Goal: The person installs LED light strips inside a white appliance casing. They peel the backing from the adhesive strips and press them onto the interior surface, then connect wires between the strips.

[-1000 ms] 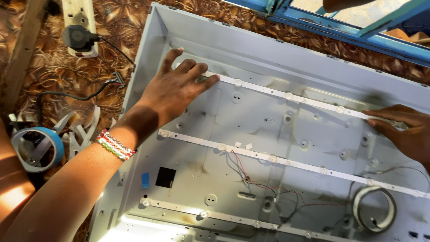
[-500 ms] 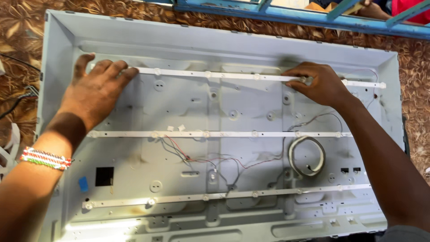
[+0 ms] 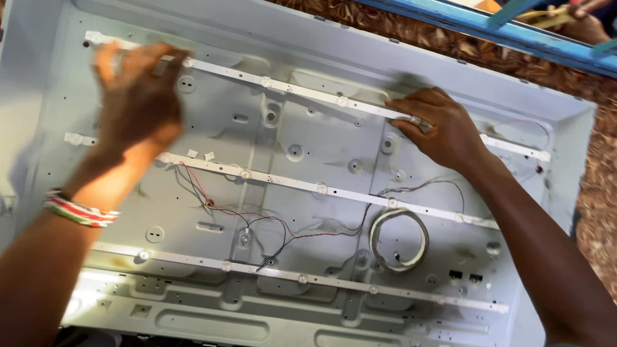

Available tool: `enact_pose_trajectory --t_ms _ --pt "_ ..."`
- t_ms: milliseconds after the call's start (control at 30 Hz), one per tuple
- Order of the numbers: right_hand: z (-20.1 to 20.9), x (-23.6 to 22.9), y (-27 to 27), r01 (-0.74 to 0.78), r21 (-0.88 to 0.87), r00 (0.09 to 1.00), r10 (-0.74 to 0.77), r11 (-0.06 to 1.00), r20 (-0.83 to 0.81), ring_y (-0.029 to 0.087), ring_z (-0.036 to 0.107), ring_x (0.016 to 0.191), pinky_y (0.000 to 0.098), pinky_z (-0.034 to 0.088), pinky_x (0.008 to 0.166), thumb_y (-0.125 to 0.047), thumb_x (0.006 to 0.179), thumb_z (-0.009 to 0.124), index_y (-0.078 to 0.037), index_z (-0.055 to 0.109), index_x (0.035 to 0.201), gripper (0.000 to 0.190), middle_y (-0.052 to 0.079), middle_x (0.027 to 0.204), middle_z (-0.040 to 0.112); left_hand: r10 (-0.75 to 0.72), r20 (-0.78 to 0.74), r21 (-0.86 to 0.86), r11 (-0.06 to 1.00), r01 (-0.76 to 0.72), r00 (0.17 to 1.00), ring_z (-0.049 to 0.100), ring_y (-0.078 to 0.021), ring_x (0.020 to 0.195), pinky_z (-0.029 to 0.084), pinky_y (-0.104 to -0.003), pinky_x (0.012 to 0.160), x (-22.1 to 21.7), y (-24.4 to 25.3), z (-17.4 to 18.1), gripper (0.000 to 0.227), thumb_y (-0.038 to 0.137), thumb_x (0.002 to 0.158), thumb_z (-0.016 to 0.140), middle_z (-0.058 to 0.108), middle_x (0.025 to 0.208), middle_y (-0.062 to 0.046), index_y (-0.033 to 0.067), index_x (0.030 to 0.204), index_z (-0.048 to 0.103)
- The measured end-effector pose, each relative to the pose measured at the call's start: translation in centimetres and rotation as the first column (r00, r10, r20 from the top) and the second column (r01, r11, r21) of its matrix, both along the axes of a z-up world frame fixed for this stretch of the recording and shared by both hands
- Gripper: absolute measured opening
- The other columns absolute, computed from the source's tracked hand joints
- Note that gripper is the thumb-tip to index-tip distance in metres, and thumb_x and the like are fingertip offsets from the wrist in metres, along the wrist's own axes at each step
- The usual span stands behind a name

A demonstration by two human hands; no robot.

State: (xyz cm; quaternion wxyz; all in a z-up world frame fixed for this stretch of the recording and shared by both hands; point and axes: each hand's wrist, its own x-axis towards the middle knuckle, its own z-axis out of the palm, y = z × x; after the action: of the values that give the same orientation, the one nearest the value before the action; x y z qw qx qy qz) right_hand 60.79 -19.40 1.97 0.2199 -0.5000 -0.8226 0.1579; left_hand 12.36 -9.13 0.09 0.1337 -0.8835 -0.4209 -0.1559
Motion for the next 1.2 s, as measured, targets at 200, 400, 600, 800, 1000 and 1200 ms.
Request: enact_pose_trajectory --t_ms 200,400,600,800,1000,1200 --pt "0.0 0.9 0.6 -0.089 0.006 0.996 0.089 0.996 -0.011 0.031 0.064 0.103 0.0421 0.055 0.087 -0.007 0.097 0.08 -0.006 0.073 0.134 0.037 0.018 0.113 0.069 -0.161 0.135 -0.109 0.978 0.176 0.978 0.063 -0.0288 0.121 0.019 -0.044 0.118 10.5 -3.0 0.8 0.041 0.027 0.101 0.063 0.065 0.137 -0.009 0.0112 0.138 0.07" --pt "-1.0 1.7 0.7 -0.126 0.074 0.99 0.121 0.989 0.074 0.03 0.063 0.098 0.041 0.053 0.087 -0.005 0.1 0.082 -0.009 0.077 0.133 0.034 0.016 0.115 0.071 -0.264 0.228 0.032 0.964 0.264 0.937 0.066 -0.0284 0.101 0.027 -0.048 0.115 12.0 -0.8 -1.1 0.021 0.009 0.106 0.067 0.072 0.111 -0.007 0.0141 0.121 0.081" --pt "-1.1 1.6 0.5 -0.156 0.133 0.977 0.134 0.979 0.165 0.031 0.063 0.092 0.0407 0.055 0.08 0.008 0.101 0.084 -0.011 0.08 0.127 0.032 0.017 0.111 0.073 -0.341 0.232 -0.025 0.934 0.356 0.911 0.065 -0.027 0.103 0.023 -0.05 0.12 11.0 0.8 -2.1 0.05 -0.008 0.079 0.082 0.074 0.108 -0.001 0.0151 0.123 0.083" --pt "-1.2 1.8 0.3 -0.156 0.125 0.967 0.125 0.98 0.223 0.032 0.063 0.093 0.0437 0.054 0.084 0.011 0.103 0.079 -0.013 0.079 0.133 0.039 0.015 0.112 0.071 -0.357 0.204 -0.02 0.929 0.369 0.911 0.065 -0.027 0.101 0.023 -0.052 0.121 11.0 0.8 -1.6 0.053 -0.008 0.075 0.08 0.072 0.108 -0.001 0.0139 0.124 0.084" --pt "-1.0 1.7 0.4 -0.151 0.1 0.969 0.127 0.983 0.211 0.032 0.062 0.094 0.043 0.055 0.086 0.013 0.101 0.078 -0.012 0.079 0.133 0.041 0.016 0.113 0.071 -0.351 0.208 -0.041 0.93 0.366 0.913 0.066 -0.0273 0.103 0.02 -0.051 0.122 10.9 1.0 -1.9 0.057 -0.006 0.073 0.084 0.072 0.11 -0.001 0.016 0.125 0.084" --pt "-1.0 1.8 0.5 -0.157 0.109 0.962 0.126 0.982 0.243 0.031 0.061 0.093 0.0434 0.054 0.088 0.01 0.102 0.079 -0.012 0.08 0.133 0.039 0.016 0.113 0.072 -0.355 0.203 -0.052 0.927 0.372 0.912 0.065 -0.0295 0.104 0.022 -0.053 0.121 10.9 0.9 -1.6 0.055 -0.01 0.076 0.083 0.072 0.11 -0.003 0.0141 0.126 0.084"
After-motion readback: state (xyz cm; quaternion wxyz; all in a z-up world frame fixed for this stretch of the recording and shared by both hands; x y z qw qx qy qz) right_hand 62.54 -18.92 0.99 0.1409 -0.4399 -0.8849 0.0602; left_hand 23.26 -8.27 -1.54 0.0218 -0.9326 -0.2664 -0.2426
